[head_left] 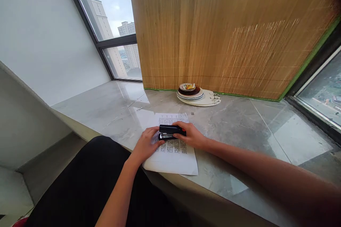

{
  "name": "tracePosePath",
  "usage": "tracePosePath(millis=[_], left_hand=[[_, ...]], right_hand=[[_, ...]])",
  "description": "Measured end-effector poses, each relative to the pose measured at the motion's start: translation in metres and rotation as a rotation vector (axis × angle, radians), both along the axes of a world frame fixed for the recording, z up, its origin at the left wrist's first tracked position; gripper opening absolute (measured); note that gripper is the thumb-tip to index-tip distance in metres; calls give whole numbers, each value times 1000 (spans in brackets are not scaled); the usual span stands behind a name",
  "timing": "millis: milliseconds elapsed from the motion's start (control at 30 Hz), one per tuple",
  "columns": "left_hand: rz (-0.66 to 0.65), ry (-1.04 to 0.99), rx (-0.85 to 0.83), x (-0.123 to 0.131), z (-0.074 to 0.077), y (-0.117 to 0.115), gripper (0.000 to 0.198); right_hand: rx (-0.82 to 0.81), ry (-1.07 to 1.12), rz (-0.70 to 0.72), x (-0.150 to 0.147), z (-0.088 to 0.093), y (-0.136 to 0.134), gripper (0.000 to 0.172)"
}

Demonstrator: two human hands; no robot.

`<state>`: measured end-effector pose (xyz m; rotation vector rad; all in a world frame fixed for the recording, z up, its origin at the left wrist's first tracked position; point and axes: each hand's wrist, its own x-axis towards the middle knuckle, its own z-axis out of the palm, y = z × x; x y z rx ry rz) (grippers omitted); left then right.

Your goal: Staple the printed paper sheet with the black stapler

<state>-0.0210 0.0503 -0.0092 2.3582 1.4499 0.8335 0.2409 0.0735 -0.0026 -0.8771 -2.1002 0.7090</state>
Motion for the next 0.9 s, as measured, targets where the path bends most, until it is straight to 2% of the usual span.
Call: tracePosePath(millis=[67,133,233,300,400,500,900], left_hand=[[8,75,20,0,-4,2,50],[-9,122,1,0,-8,4,50],[-33,129,-36,-1,-10,5,50],[-43,125,-42,-2,-9,5,50],[-80,124,-56,-2,-8,5,52],[-99,118,-66,-1,-8,3,52],[-84,57,-37,1,-9,-3,49]], right_hand=[[-8,-9,14,-1,0,1,26],[-7,24,-41,4,0,8,28],[74,58,-299,25,-3,31,35],[184,-50,-451,45,-10,52,27],[218,-270,-484,70,-23,79,31],[192,-339,-465,79,-31,91,31],[230,-324,-499,71,-30,92,25]])
